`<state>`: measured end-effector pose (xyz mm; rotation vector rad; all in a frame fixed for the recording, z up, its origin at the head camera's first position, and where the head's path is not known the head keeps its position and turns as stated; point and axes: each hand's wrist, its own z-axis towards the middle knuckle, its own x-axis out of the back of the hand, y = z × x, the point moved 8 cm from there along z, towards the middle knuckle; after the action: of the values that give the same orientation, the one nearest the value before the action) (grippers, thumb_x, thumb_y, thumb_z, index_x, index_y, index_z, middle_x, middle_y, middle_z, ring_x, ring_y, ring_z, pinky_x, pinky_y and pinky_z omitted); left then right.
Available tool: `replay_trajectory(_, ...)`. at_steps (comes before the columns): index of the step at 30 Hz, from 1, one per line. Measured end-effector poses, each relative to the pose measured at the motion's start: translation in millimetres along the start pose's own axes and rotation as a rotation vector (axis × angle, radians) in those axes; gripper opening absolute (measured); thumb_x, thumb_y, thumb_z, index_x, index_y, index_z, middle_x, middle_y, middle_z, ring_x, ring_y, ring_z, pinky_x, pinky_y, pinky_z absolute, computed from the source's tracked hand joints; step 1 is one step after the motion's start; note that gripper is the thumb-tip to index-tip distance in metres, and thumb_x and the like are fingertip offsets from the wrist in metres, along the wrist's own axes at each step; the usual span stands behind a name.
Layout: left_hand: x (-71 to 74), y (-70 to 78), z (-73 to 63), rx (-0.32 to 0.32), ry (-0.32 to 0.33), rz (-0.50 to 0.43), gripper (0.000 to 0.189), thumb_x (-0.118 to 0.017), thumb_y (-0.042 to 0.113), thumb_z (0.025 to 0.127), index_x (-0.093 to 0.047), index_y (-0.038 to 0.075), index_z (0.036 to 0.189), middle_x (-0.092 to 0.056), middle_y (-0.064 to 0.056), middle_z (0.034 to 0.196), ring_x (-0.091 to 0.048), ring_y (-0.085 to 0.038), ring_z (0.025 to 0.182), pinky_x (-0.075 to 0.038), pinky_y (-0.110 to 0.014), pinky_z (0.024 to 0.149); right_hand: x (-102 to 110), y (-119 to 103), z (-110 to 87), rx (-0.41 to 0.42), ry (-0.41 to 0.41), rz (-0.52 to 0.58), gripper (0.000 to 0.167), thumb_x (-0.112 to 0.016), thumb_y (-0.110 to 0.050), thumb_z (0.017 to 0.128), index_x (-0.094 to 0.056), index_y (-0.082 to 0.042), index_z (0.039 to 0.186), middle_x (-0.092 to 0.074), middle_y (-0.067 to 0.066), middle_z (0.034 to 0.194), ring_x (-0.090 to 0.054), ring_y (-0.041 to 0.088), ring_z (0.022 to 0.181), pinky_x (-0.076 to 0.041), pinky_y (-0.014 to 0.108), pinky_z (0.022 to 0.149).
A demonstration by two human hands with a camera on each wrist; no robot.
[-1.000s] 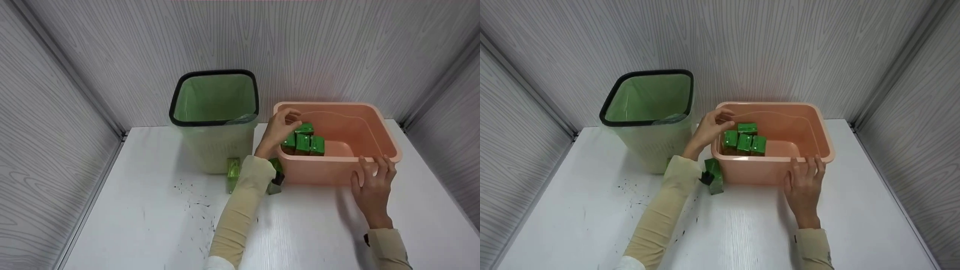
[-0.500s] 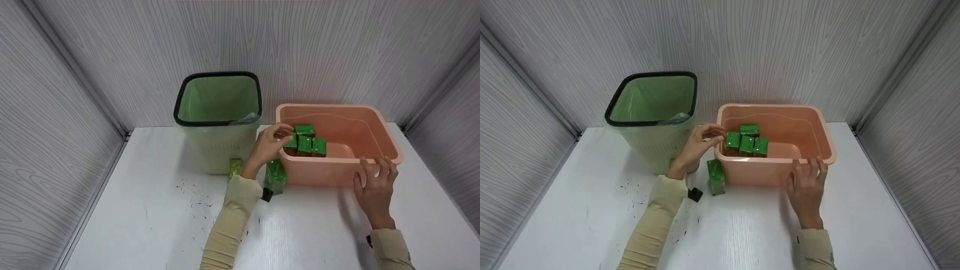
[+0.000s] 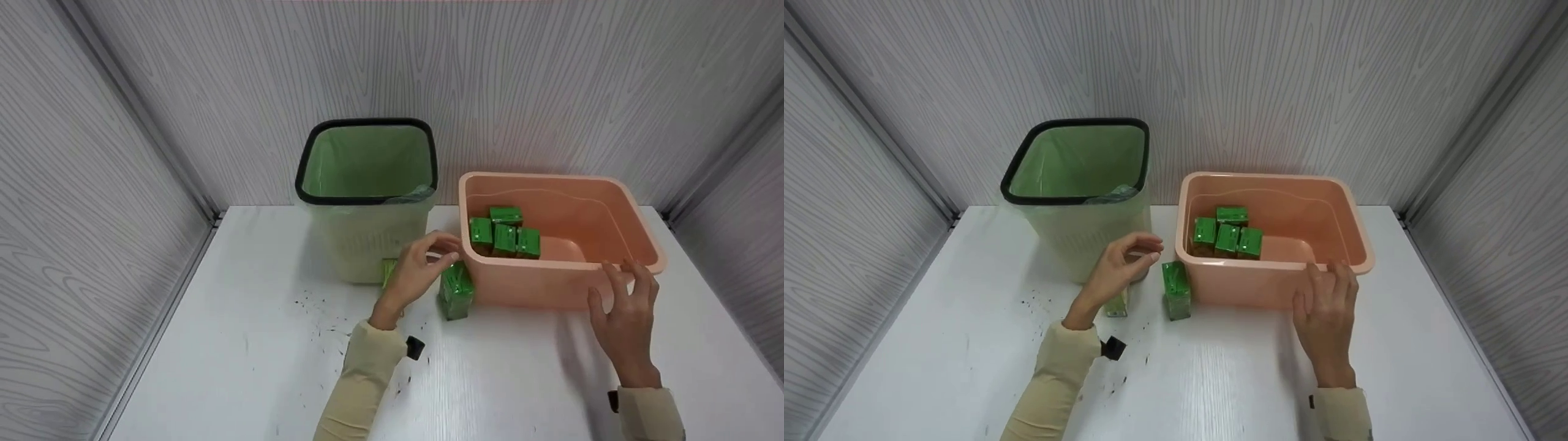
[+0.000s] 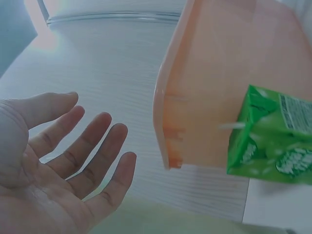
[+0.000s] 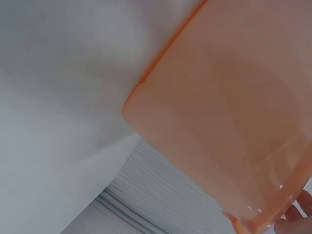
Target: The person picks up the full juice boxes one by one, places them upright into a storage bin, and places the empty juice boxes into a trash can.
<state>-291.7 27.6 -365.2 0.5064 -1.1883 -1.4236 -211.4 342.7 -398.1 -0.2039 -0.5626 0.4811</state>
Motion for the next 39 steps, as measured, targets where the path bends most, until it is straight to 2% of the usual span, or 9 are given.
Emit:
replay_trajectory(3, 5.0, -3.1, -11.8, -0.003, 0.01, 0.02, 0.024, -0.063, 0.005, 0.1, -0.065, -0.001, 0.123, -0.068, -0.014, 0.116, -0.063, -0.025, 0.108, -0.052, -0.04, 0.093, 4.3, -9.1, 0.5, 0.0, 0.021, 0.024, 0.041, -0.07, 0.008, 0.082, -0.062, 0.008, 0.123, -0.05, 0.035, 0.129, -0.045, 0.053, 0.119, -0.042, 0.062, 0.094)
replay_trajectory(6, 11.6, -4.6, -23.7, -0.028, 0.037, 0.053, 0.024, -0.063, 0.004, 0.1, -0.065, -0.003, 0.123, -0.068, -0.015, 0.116, -0.064, -0.026, 0.107, -0.053, -0.042, 0.093, 5.8, -18.8, 1.5, 0.007, 0.033, 0.04, 0.039, -0.071, 0.008, 0.082, -0.063, 0.009, 0.121, -0.054, 0.033, 0.126, -0.05, 0.051, 0.115, -0.044, 0.046, 0.095)
replay_trajectory(10, 20.0, -5.0, -39.5, -0.071, 0.067, 0.128, 0.024, -0.063, 0.004, 0.1, -0.065, -0.004, 0.122, -0.068, -0.016, 0.116, -0.065, -0.027, 0.106, -0.054, -0.044, 0.092, 5.8, -30.2, 0.9, 0.01, 0.044, 0.084, 0.036, -0.071, 0.01, 0.082, -0.064, 0.012, 0.117, -0.057, 0.032, 0.119, -0.055, 0.048, 0.108, -0.038, 0.023, 0.099)
replay_trajectory(13, 27.2, -4.9, -51.2, -0.103, 0.091, 0.185, 0.023, -0.064, 0.003, 0.099, -0.066, -0.003, 0.121, -0.068, -0.015, 0.116, -0.065, -0.027, 0.106, -0.053, -0.046, 0.092, 3.7, -37.2, -2.1, 0.012, 0.041, 0.118, 0.031, -0.071, 0.013, 0.081, -0.065, 0.014, 0.111, -0.059, 0.031, 0.111, -0.058, 0.047, 0.103, -0.034, 0.016, 0.102)
replay_trajectory(22, 52.3, -8.0, -80.6, -0.146, 0.188, 0.391, 0.025, -0.07, 0.001, 0.095, -0.067, -0.001, 0.119, -0.068, -0.012, 0.113, -0.066, -0.03, 0.105, -0.054, -0.045, 0.089, -12.1, -52.0, -13.3, 0.014, -0.014, 0.158, 0.024, -0.072, 0.016, 0.078, -0.067, 0.012, 0.101, -0.063, 0.026, 0.098, -0.061, 0.042, 0.092, -0.033, 0.011, 0.099)
replay_trajectory(28, 74.8, -5.3, -95.2, -0.17, 0.313, 0.558, 0.029, -0.074, 0.0, 0.091, -0.068, -0.001, 0.119, -0.066, -0.013, 0.114, -0.065, -0.029, 0.107, -0.055, -0.042, 0.086, -24.4, -62.8, -17.0, 0.02, -0.064, 0.181, 0.029, -0.075, 0.016, 0.076, -0.069, 0.008, 0.103, -0.065, 0.023, 0.102, -0.064, 0.039, 0.094, -0.034, 0.01, 0.095)
replay_trajectory(32, 89.5, 1.2, -102.2, -0.245, 0.404, 0.685, 0.033, -0.077, -0.002, 0.087, -0.067, 0.0, 0.118, -0.064, -0.015, 0.118, -0.062, -0.03, 0.108, -0.055, -0.042, 0.083, -29.4, -68.8, -17.1, 0.036, -0.072, 0.187, 0.032, -0.076, 0.016, 0.075, -0.069, 0.007, 0.104, -0.066, 0.022, 0.103, -0.065, 0.038, 0.095, -0.033, 0.008, 0.095)
replay_trajectory(36, 101.8, 8.2, -104.3, -0.34, 0.483, 0.843, 0.038, -0.08, -0.002, 0.083, -0.066, -0.002, 0.118, -0.061, -0.02, 0.124, -0.058, -0.035, 0.114, -0.052, -0.048, 0.091, -32.7, -72.2, -17.2, 0.05, -0.074, 0.197, 0.033, -0.077, 0.017, 0.073, -0.069, 0.007, 0.104, -0.066, 0.022, 0.103, -0.064, 0.038, 0.095, -0.033, 0.008, 0.096)
replay_trajectory(39, 111.1, 10.3, -101.8, -0.373, 0.52, 0.975, 0.042, -0.08, 0.001, 0.083, -0.065, -0.003, 0.123, -0.057, -0.023, 0.132, -0.053, -0.039, 0.124, -0.045, -0.052, 0.1, -35.5, -74.1, -17.5, 0.058, -0.081, 0.201, 0.033, -0.078, 0.017, 0.073, -0.069, 0.007, 0.103, -0.066, 0.021, 0.103, -0.065, 0.038, 0.095, -0.034, 0.009, 0.094)
